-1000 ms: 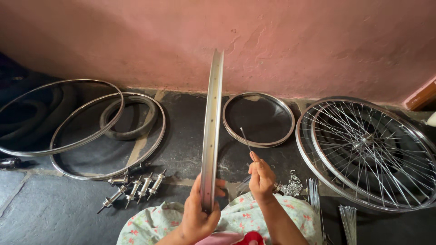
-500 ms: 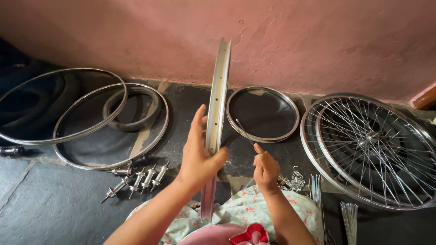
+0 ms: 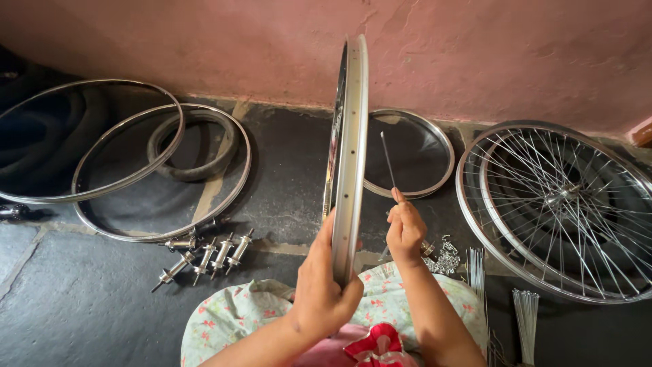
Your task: The person inserts spokes into a bicycle hub, then attaches the hub to a rim and threads the spokes through the rim holes. The person continues to insert and adjust spokes around the rim.
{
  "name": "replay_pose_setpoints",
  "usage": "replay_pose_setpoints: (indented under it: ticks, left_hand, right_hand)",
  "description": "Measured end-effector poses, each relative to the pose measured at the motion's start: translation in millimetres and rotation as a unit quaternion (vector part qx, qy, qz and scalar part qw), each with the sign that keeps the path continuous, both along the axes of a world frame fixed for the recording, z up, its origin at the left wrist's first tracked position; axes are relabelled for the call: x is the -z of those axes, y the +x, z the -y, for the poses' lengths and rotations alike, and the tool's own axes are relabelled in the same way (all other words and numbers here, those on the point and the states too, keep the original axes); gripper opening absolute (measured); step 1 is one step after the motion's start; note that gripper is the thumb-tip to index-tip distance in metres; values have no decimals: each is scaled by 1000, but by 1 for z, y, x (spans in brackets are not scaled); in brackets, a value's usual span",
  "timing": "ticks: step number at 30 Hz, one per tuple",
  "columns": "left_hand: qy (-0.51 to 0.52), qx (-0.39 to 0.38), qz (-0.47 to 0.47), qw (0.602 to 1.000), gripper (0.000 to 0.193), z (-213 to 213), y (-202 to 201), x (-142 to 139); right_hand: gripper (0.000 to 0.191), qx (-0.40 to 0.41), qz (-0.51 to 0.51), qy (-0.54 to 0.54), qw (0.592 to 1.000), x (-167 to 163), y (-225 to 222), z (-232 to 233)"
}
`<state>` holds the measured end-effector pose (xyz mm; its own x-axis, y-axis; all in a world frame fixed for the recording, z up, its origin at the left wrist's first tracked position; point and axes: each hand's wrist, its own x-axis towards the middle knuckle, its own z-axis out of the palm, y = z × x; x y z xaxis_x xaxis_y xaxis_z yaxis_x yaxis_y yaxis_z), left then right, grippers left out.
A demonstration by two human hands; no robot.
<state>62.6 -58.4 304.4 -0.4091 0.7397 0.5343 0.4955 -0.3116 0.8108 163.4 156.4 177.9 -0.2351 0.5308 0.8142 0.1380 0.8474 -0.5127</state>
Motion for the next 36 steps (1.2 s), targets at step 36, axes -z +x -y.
replay_pose_setpoints:
  ticks: [36]
  left_hand:
    - [-43, 223, 148, 963, 83, 34, 6, 129]
  right_hand:
    - [36, -48, -27, -29, 998, 16, -37, -23]
